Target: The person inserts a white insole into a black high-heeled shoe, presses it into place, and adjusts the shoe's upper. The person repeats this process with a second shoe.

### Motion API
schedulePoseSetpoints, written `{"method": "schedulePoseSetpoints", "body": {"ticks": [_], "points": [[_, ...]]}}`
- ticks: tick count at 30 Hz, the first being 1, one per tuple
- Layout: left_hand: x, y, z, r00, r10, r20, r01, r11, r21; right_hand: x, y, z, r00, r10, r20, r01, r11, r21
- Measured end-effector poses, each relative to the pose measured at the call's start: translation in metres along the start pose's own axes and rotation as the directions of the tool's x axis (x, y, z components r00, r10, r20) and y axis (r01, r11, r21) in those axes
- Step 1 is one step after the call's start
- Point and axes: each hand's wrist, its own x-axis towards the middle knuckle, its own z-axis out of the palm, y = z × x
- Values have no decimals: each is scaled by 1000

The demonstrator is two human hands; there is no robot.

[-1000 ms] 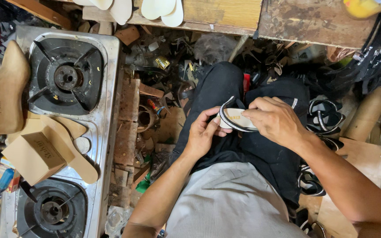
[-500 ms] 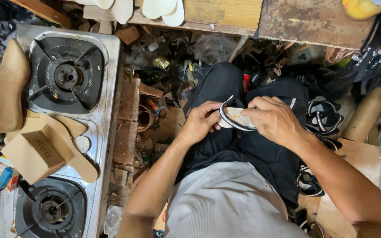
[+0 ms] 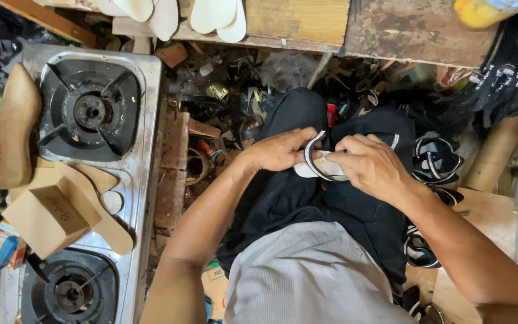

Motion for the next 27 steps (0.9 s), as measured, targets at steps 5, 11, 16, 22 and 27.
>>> {"method": "schedulePoseSetpoints", "body": {"ticks": [5, 11, 16, 22, 27], "points": [[-1, -9, 24, 996, -48, -70, 23, 946, -324, -5, -13, -16, 982, -89, -166, 81, 995, -57], [-15, -3, 68, 837, -361, -411, -131, 598, -791, -54, -46, 3, 694, 417, -586, -236, 902, 362], [-15, 32, 95, 699, -363, -616, -358, 568, -741, -55, -51, 55, 695, 675, -247, -189, 503, 843], [-23, 56, 104, 643, -417, -642, -363, 572, -735, -44, -57, 60, 651, 745, -146, -353, 467, 811], [-28, 57, 114, 705, -349, -618, -355, 581, -733, -39, -66, 55, 662, 731, -164, -199, 382, 902]]}}
